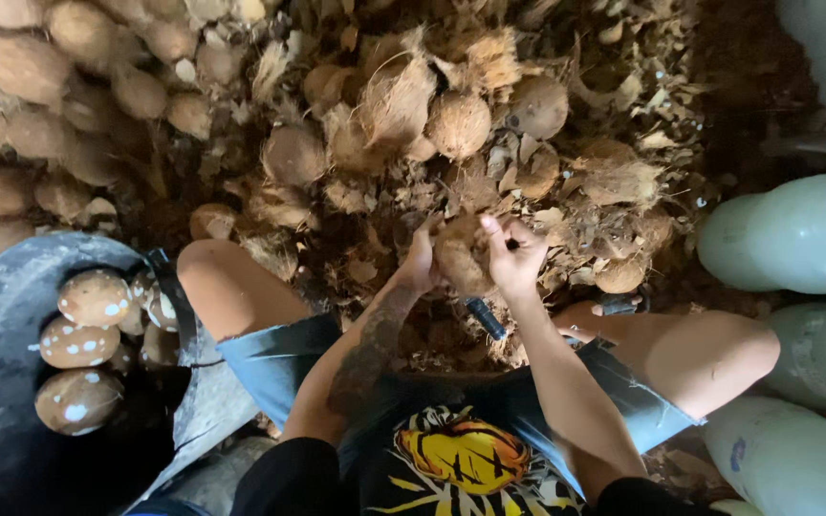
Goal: The person sits cross-legged on the ground and uses a machete to peel the husk off coconuts. They hold each coconut in their left hand and strike it with the machete in their right hand to remove the outer layer, then place the peeled coconut into a large black basin.
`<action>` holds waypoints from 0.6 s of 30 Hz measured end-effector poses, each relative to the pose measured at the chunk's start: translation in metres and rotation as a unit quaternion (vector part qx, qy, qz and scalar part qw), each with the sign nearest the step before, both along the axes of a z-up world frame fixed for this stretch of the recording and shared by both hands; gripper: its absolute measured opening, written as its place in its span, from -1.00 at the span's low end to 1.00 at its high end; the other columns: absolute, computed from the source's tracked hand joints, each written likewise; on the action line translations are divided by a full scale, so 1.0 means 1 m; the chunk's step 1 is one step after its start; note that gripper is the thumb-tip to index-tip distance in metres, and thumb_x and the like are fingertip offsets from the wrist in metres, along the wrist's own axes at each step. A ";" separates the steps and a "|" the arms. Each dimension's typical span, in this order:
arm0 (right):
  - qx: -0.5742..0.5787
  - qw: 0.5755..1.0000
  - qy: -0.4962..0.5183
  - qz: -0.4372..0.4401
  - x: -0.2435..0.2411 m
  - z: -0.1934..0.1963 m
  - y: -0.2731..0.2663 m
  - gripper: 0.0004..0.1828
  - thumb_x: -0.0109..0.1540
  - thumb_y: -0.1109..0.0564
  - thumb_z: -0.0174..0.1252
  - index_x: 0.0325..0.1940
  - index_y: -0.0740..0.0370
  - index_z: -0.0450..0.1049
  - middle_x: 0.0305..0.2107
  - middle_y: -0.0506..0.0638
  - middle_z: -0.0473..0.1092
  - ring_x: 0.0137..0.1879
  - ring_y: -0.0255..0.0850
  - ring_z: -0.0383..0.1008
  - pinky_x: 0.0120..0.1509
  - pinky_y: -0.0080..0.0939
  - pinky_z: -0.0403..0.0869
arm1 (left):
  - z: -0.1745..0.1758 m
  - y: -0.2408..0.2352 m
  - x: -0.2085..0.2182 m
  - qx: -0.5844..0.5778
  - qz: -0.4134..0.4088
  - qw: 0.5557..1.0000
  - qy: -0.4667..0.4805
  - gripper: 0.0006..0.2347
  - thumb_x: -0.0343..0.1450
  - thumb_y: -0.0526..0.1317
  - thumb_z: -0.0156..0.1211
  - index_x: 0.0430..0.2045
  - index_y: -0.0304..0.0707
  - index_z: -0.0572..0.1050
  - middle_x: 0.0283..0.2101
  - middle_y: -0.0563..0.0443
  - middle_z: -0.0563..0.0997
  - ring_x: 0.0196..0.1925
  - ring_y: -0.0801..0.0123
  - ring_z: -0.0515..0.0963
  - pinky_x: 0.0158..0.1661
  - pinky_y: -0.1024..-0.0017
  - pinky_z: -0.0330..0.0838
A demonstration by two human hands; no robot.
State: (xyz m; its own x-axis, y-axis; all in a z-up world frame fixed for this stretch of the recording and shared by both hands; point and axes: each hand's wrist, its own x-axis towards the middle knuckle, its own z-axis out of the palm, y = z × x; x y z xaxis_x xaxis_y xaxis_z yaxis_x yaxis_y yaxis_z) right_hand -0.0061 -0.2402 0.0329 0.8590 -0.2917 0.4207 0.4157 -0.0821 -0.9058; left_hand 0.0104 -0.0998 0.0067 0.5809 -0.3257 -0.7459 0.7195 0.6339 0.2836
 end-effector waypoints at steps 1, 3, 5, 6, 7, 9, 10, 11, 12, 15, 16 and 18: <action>-0.007 1.000 0.016 0.005 -0.003 0.004 0.000 -0.45 0.28 0.31 0.45 -0.71 0.21 0.32 -0.74 0.06 0.43 -0.53 -0.22 0.48 -0.36 -0.31 0.35 | 0.001 -0.003 0.006 0.024 -0.019 1.000 0.003 -0.40 0.31 0.26 0.36 0.07 -0.19 0.58 0.04 -0.32 0.67 -0.04 -0.15 0.71 -0.06 -0.05 0.57; -0.012 0.999 0.035 0.010 -0.011 0.007 0.003 -0.47 0.28 0.30 0.45 -0.72 0.23 0.37 -0.72 0.11 0.48 -0.54 -0.12 0.60 -0.37 -0.30 0.42 | 0.002 -0.008 0.011 0.048 -0.038 0.998 0.008 -0.35 0.29 0.25 0.40 0.15 -0.17 0.52 0.11 -0.36 0.61 0.02 -0.18 0.67 -0.03 -0.08 0.54; 0.028 0.997 0.031 0.065 -0.009 0.006 0.011 -0.43 0.30 0.34 0.38 -0.77 0.23 0.34 -0.83 0.04 0.39 -0.65 -0.17 0.50 -0.41 -0.36 0.39 | 0.003 -0.011 0.023 0.117 -0.082 0.990 0.018 -0.16 0.24 0.24 0.50 0.41 -0.10 0.36 0.32 -0.49 0.42 0.20 -0.27 0.57 0.08 -0.17 0.44; 0.033 0.997 0.029 0.064 -0.005 0.005 0.013 -0.43 0.30 0.34 0.38 -0.77 0.23 0.34 -0.83 0.04 0.39 -0.65 -0.17 0.50 -0.41 -0.36 0.39 | 0.010 -0.005 0.013 0.122 -0.083 0.989 0.017 -0.16 0.24 0.24 0.50 0.41 -0.10 0.36 0.32 -0.49 0.42 0.20 -0.27 0.57 0.08 -0.17 0.44; 0.042 0.995 0.032 0.080 -0.002 0.003 0.015 -0.38 0.32 0.34 0.35 -0.80 0.22 0.31 -0.87 0.04 0.37 -0.71 -0.16 0.46 -0.45 -0.36 0.37 | 0.016 0.001 0.003 0.046 -0.052 0.998 0.002 -0.28 0.26 0.13 0.52 0.28 -0.21 0.46 0.21 -0.46 0.50 0.11 -0.23 0.61 0.09 -0.17 0.46; 0.051 0.994 0.042 0.093 -0.003 0.011 0.020 -0.34 0.35 0.35 0.31 -0.84 0.21 0.28 -0.90 0.03 0.34 -0.76 -0.16 0.41 -0.49 -0.36 0.34 | 0.019 0.010 -0.015 -0.031 -0.023 0.999 -0.006 -0.40 0.29 0.02 0.55 0.15 -0.33 0.55 0.10 -0.44 0.58 0.03 -0.20 0.64 0.09 -0.18 0.49; 0.099 0.988 0.066 0.097 -0.001 0.022 0.025 -0.32 0.38 0.33 0.27 -0.85 0.19 0.28 -0.92 0.01 0.30 -0.80 -0.23 0.34 -0.58 -0.38 0.29 | 0.016 0.015 -0.017 -0.064 -0.004 0.998 0.016 -0.46 0.26 0.02 0.56 0.04 -0.34 0.61 0.04 -0.39 0.64 0.03 -0.20 0.66 0.14 -0.20 0.48; 0.148 0.980 0.090 0.100 0.001 0.033 0.030 -0.30 0.40 0.31 0.22 -0.86 0.17 0.28 -0.93 -0.02 0.26 -0.85 -0.29 0.26 -0.67 -0.39 0.24 | 0.014 0.020 -0.018 -0.097 0.015 0.994 0.038 -0.51 0.24 0.01 0.57 -0.07 -0.35 0.66 -0.03 -0.34 0.69 0.03 -0.20 0.67 0.18 -0.22 0.46; 0.147 0.980 0.092 0.102 0.006 0.042 0.033 -0.30 0.40 0.31 0.22 -0.86 0.17 0.28 -0.93 -0.02 0.26 -0.85 -0.29 0.26 -0.67 -0.39 0.24 | 0.010 0.024 -0.017 -0.098 0.017 0.994 0.040 -0.51 0.24 0.01 0.57 -0.07 -0.35 0.66 -0.03 -0.34 0.69 0.03 -0.20 0.67 0.18 -0.22 0.46; 0.338 0.929 0.071 0.132 0.013 0.074 0.046 -0.34 0.48 0.06 0.17 -0.77 0.03 0.34 -0.88 -0.09 0.28 -0.83 -0.31 0.23 -0.65 -0.41 0.21 | -0.001 0.039 -0.013 -0.088 -0.018 0.996 0.010 -0.51 0.28 -0.03 0.55 -0.02 -0.38 0.64 0.04 -0.34 0.66 0.08 -0.21 0.65 0.19 -0.20 0.45; 0.401 0.904 0.082 0.124 0.019 0.089 0.050 -0.31 0.47 0.11 0.13 -0.79 0.05 0.21 -0.91 -0.05 0.15 -0.84 -0.23 0.16 -0.61 -0.30 0.20 | -0.003 0.046 0.001 -0.078 -0.055 0.995 -0.022 -0.52 0.30 -0.05 0.54 0.02 -0.39 0.62 0.08 -0.35 0.65 0.12 -0.21 0.63 0.20 -0.18 0.45; 0.458 0.877 0.089 0.115 0.022 0.113 0.053 -0.28 0.46 0.15 0.10 -0.81 0.07 0.07 -0.94 -0.01 0.02 -0.85 -0.15 0.10 -0.58 -0.19 0.20 | -0.002 0.064 0.025 -0.070 -0.093 0.991 -0.058 -0.52 0.33 -0.08 0.53 0.06 -0.41 0.61 0.13 -0.35 0.63 0.16 -0.21 0.62 0.21 -0.17 0.44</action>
State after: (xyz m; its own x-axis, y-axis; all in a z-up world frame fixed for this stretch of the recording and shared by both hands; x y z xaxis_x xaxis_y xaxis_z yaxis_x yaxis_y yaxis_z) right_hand 0.0156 -0.1877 0.1461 0.9680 -0.2465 -0.0469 0.1700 0.7818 -0.5999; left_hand 0.0351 -0.0357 0.0045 0.5804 -0.5310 -0.6174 0.7954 0.5321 0.2901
